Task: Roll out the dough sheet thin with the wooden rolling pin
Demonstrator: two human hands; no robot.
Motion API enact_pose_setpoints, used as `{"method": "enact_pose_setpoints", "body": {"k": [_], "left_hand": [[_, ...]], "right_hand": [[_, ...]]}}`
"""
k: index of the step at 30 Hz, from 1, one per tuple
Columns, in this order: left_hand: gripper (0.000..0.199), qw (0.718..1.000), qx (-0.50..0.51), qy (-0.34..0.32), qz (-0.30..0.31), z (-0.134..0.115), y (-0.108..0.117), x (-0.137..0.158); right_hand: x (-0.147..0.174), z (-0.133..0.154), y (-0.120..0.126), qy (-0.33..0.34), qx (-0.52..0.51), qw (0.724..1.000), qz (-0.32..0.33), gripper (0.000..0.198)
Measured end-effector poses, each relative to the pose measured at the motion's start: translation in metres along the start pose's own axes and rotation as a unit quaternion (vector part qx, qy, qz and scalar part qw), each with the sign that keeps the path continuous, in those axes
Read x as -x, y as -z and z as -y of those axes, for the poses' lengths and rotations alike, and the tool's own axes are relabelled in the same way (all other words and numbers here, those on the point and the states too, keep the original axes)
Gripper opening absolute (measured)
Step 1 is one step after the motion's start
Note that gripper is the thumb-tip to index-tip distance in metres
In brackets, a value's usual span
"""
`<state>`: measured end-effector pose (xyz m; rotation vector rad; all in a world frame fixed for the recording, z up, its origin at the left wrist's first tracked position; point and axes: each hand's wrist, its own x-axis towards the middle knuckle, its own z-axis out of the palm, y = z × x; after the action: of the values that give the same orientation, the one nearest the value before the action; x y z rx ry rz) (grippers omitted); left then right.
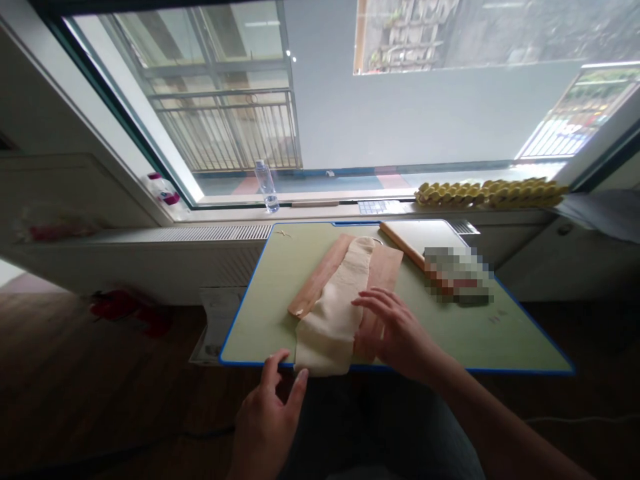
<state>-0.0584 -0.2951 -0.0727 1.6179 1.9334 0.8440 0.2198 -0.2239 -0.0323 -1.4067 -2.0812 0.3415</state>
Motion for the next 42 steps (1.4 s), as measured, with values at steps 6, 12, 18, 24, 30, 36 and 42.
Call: {"method": "enact_pose_setpoints", "body": {"k": [6, 12, 18, 24, 30, 36, 42], "left_hand": [[0.047, 0.969, 0.231, 0.012, 0.092, -0.011, -0.012, -0.001], [0.028, 0.974, 0.216, -0.051, 0.054, -0.043, 0.0, -0.011], [0.023, 0.951, 0.281, -0.121, 0.05, -0.081, -0.002, -0.059], [0.019, 0.976, 0.098, -0.193, -0.008, -0.076, -0.021, -0.097], [0.031, 0.981, -0.02, -0.183, -0.059, -0.049, -0.023, -0.112], [0.03, 0.985, -0.01, -0.17, -0.034, -0.042, -0.019, -0.104], [0.028, 0.972, -0.095, -0.197, -0.08, -0.043, -0.013, -0.064]], "right_hand": [[0.04, 0.034, -0.021, 0.079, 0.016, 0.995, 0.067, 0.077], [0.046, 0.031, -0.035, 0.079, 0.011, 0.997, 0.0, 0.062], [0.014, 0.02, -0.021, 0.037, -0.114, 0.987, -0.109, 0.019], [-0.007, -0.005, -0.02, -0.04, -0.014, 0.988, -0.147, 0.022], [0.016, -0.008, -0.021, -0.083, 0.023, 0.984, -0.159, 0.024], [0.023, -0.005, -0.03, -0.076, 0.007, 0.989, -0.125, 0.036], [-0.005, -0.022, -0.017, -0.076, -0.059, 0.991, -0.097, 0.034]]}}
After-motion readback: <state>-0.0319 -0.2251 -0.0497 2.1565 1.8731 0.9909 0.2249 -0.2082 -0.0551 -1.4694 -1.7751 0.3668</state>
